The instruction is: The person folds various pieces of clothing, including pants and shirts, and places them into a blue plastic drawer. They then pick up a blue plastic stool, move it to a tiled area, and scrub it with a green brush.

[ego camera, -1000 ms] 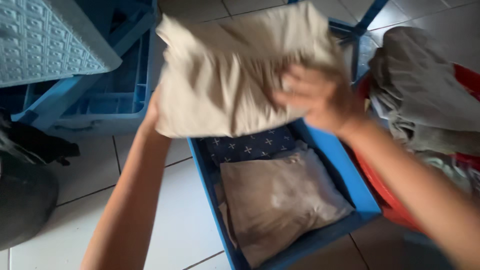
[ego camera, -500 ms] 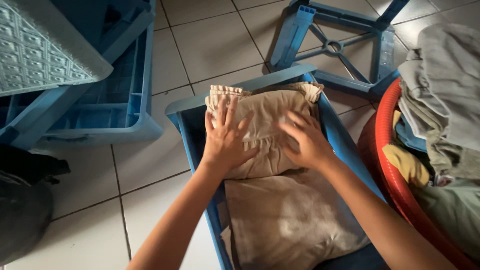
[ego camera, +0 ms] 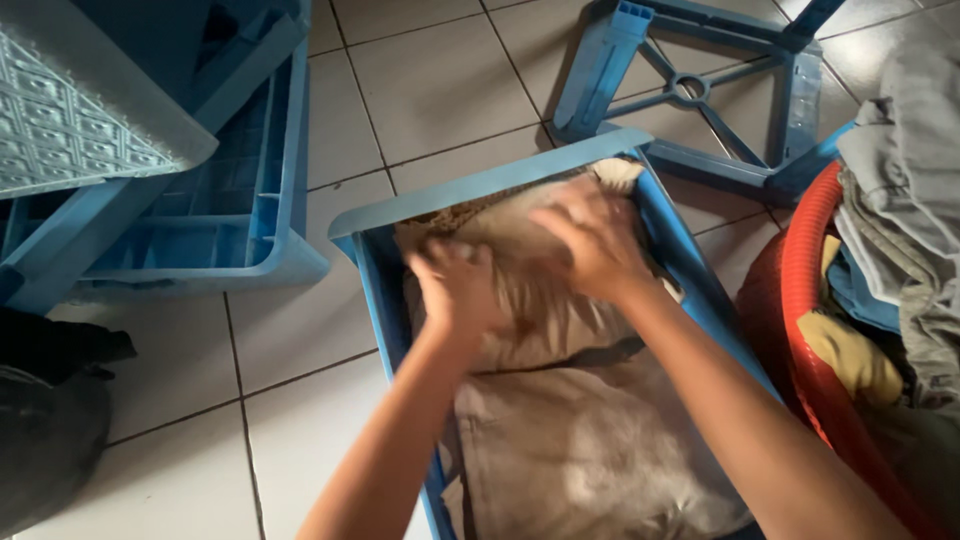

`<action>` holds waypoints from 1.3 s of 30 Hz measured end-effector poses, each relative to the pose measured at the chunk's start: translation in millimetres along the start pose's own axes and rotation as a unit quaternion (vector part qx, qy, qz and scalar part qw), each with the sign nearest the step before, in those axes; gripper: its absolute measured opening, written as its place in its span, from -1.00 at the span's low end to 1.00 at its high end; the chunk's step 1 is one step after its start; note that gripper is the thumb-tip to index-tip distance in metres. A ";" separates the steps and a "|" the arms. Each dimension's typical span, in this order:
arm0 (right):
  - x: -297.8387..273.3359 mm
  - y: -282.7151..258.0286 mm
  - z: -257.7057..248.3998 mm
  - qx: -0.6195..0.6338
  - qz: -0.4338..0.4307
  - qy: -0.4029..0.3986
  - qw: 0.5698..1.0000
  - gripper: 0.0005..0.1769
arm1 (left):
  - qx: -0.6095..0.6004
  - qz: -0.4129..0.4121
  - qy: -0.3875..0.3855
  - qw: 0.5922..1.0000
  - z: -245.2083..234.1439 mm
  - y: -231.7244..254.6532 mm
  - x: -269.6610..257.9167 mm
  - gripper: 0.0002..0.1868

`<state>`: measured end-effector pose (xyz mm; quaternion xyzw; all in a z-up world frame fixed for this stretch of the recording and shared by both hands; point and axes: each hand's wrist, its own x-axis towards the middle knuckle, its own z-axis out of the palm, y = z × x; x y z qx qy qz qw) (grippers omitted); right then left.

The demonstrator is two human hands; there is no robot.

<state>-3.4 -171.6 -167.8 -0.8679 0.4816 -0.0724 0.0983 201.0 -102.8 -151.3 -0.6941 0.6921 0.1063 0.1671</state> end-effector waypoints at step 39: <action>-135.1 -37.1 -30.9 0.004 0.096 -0.404 0.910 0.78 | -0.044 0.122 0.012 0.992 37.8 39.9 -106.0 0.75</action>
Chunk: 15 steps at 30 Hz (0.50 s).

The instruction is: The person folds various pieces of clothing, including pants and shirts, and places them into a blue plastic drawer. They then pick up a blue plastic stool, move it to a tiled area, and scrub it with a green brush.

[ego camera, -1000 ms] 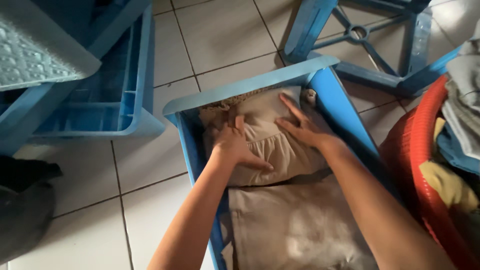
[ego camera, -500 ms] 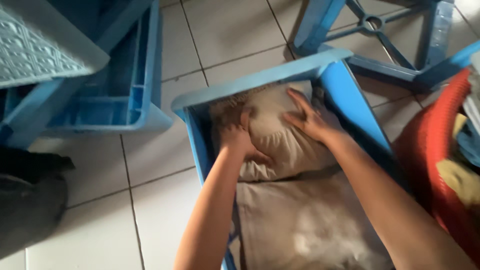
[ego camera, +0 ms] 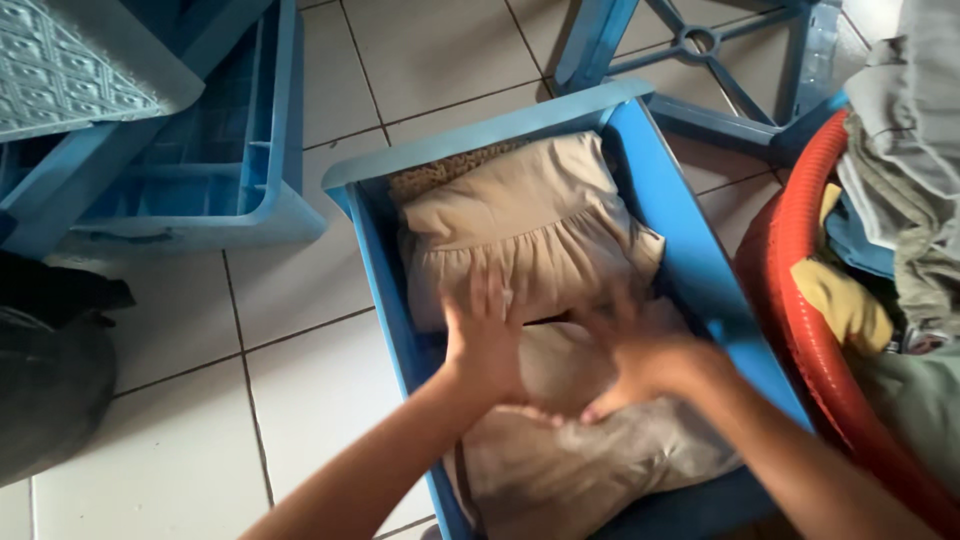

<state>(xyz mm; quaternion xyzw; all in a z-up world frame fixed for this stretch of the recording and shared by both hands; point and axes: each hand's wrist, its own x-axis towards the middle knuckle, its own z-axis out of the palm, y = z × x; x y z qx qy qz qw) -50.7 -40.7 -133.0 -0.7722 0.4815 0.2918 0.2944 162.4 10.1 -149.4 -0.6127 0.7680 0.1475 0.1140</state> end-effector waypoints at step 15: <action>5.2 -18.9 4.2 0.036 -0.004 0.008 0.999 0.51 | 0.079 -0.024 -0.123 0.989 -12.8 21.9 8.8 0.81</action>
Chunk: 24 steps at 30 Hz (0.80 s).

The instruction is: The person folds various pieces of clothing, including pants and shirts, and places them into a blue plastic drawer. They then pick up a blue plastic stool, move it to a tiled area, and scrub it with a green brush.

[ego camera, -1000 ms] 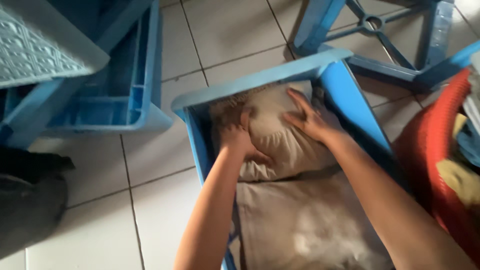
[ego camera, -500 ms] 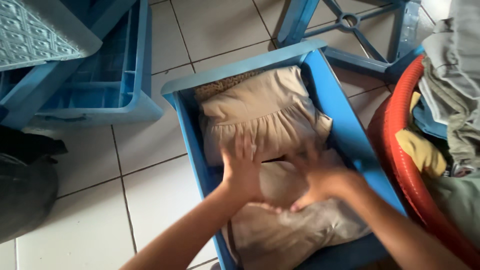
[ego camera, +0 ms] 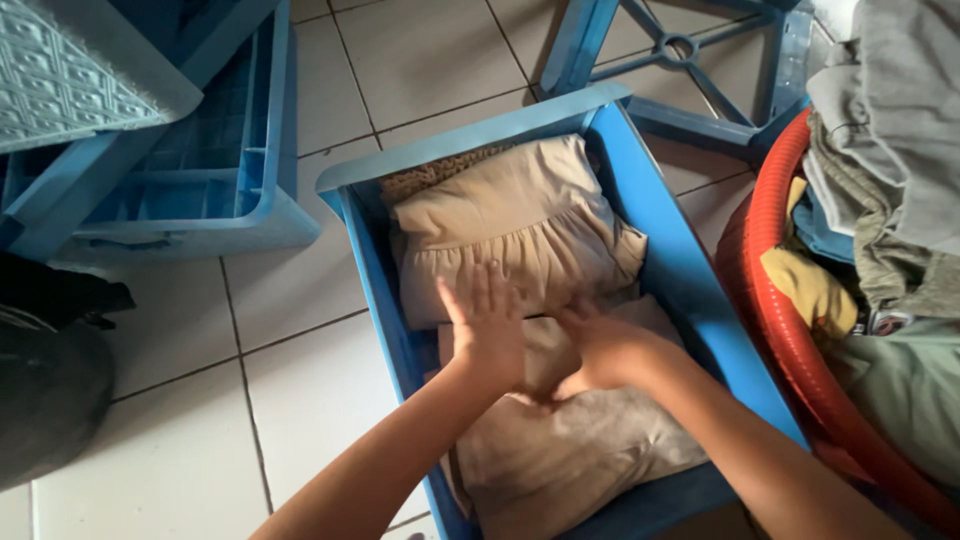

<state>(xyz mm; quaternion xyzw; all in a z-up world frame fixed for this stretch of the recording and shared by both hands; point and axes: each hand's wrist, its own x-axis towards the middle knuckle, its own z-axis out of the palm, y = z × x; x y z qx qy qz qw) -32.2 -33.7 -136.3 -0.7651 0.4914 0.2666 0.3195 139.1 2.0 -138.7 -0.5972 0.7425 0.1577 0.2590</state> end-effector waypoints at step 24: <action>-218.6 2.0 15.5 0.873 -0.063 0.331 0.353 -0.73 | -0.939 -0.019 0.001 0.344 -101.4 139.1 -148.6 -0.64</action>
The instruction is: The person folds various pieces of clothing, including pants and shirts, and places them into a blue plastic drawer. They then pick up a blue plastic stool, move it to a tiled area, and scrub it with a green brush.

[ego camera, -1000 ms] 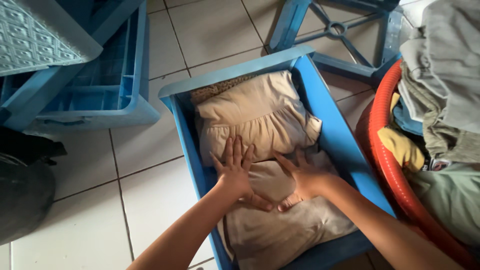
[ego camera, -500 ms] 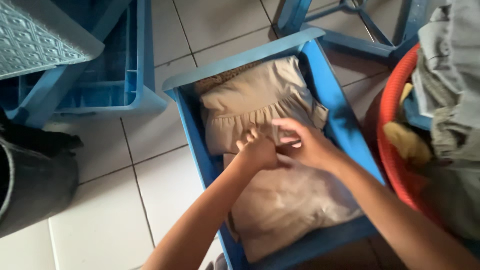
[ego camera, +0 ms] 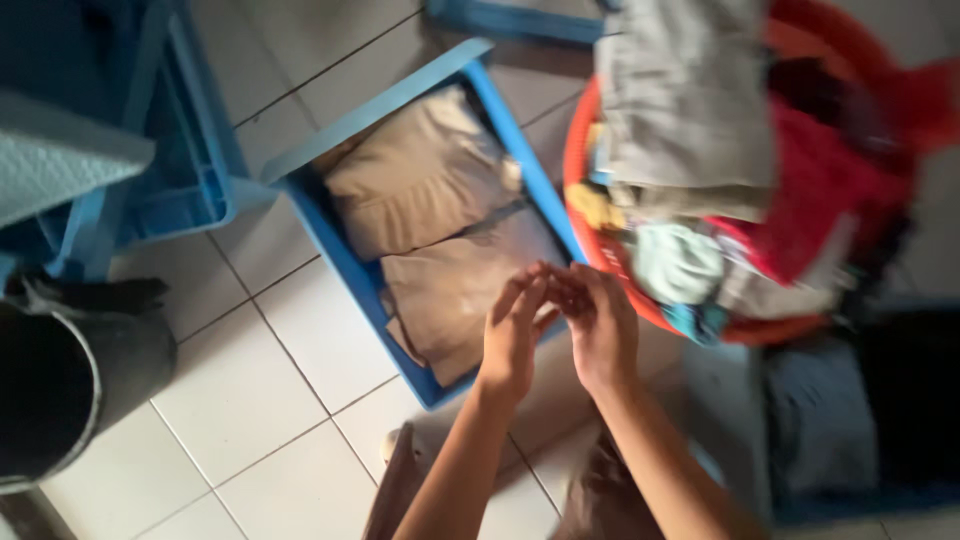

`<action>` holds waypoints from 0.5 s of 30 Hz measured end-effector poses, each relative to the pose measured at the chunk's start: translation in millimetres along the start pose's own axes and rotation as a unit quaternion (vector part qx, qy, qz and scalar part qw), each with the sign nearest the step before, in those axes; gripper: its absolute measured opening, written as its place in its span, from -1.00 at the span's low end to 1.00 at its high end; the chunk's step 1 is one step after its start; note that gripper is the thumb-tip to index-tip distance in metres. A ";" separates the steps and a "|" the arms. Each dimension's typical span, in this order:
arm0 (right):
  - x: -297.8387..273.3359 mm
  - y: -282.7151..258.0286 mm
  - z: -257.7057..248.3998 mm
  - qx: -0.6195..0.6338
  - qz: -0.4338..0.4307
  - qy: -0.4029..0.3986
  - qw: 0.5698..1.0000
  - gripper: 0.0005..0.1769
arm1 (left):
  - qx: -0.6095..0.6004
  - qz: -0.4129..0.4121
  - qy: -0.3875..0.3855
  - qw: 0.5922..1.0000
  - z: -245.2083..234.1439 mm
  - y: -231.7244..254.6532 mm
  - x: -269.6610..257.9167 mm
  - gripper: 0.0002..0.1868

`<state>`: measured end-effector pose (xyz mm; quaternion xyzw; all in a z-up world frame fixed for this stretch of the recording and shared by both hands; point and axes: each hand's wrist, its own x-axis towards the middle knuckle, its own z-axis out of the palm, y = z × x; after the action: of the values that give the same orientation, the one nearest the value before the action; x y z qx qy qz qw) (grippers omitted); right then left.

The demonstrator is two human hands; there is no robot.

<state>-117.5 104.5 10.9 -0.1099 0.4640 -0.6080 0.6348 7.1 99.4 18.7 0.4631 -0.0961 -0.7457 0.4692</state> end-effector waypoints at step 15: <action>-155.4 -73.1 -400.1 -0.280 0.049 0.327 0.901 -0.65 | 0.322 -0.057 -0.129 0.936 105.6 -276.7 -123.1 -0.71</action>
<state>-429.2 392.9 -85.0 -0.0550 0.8012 -0.4231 0.4196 -228.3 315.5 -8.9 0.4935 -0.3642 -0.7539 0.2357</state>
